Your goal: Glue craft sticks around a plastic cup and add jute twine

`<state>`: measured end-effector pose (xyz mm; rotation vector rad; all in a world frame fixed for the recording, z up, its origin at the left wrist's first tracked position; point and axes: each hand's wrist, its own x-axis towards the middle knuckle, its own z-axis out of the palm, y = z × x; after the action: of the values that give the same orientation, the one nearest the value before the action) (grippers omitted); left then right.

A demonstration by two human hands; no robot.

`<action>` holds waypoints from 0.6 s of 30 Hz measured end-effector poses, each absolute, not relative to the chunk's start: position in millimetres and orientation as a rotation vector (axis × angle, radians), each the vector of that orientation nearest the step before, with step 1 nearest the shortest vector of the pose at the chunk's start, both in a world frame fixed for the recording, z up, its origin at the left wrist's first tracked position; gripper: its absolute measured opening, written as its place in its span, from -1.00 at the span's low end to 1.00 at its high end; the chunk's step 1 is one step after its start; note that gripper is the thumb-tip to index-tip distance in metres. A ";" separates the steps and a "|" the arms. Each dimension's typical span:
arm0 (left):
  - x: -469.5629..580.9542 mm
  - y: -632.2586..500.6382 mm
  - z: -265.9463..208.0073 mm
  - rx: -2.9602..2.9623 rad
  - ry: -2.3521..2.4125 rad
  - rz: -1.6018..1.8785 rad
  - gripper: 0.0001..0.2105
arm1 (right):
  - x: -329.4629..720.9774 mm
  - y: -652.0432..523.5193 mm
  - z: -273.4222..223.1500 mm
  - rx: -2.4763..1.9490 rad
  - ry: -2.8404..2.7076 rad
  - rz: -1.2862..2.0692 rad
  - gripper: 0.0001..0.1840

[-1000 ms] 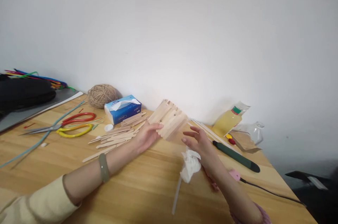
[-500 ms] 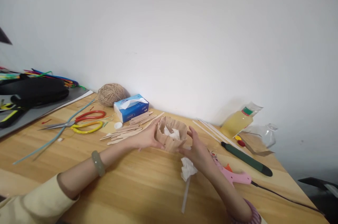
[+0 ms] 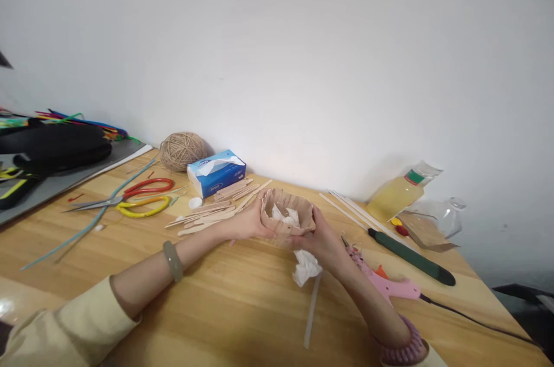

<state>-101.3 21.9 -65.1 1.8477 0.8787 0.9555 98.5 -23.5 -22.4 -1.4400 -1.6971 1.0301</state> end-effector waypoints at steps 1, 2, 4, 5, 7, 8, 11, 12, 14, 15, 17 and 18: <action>-101.0 20.9 -63.8 1.849 0.883 0.933 -0.04 | 98.1 -23.8 -21.3 -1.460 -1.707 1.025 -0.17; -100.9 19.5 -62.2 1.852 0.892 0.913 -0.05 | 98.7 -24.7 -19.5 -1.488 -1.718 1.012 -0.15; -101.6 15.8 -58.7 1.877 0.914 0.902 -0.04 | 104.0 -28.8 -12.0 -1.558 -1.749 0.931 -0.06; -102.4 13.6 -57.1 1.907 0.932 0.916 -0.03 | 108.7 -32.1 -5.5 -1.592 -1.771 0.873 -0.03; -104.2 9.3 -54.1 2.014 0.948 0.965 -0.05 | 120.1 -40.8 13.2 -1.636 -1.794 0.749 -0.11; -104.7 7.3 -52.7 2.083 0.941 1.002 -0.08 | 125.4 -45.7 24.3 -1.640 -1.775 0.722 -0.28; -102.7 1.7 -49.1 2.251 0.908 1.085 -0.15 | 130.9 -57.3 52.7 -1.536 -1.450 0.463 -0.64; -101.0 -0.2 -48.1 2.279 0.903 1.098 -0.16 | 128.6 -59.1 56.9 -1.469 -1.340 0.252 -0.68; -96.9 -4.0 -46.9 2.316 0.895 1.106 -0.15 | 120.6 -59.3 54.8 -1.256 -1.346 -0.213 -0.77; -95.2 -5.9 -46.6 2.328 0.889 1.112 -0.15 | 116.4 -58.2 49.4 -1.168 -1.550 -0.317 -0.82; -93.5 -8.8 -46.6 2.340 0.885 1.133 -0.15 | 110.3 -55.9 35.4 -1.003 -2.124 -0.299 -0.87; -93.5 -9.7 -46.7 2.346 0.882 1.136 -0.15 | 108.8 -55.7 29.2 -0.959 -2.345 -0.230 -0.83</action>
<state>-93.5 -9.7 -46.7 2.3462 0.8818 1.1359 108.8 -55.7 29.2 -0.9590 -2.3448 -0.2300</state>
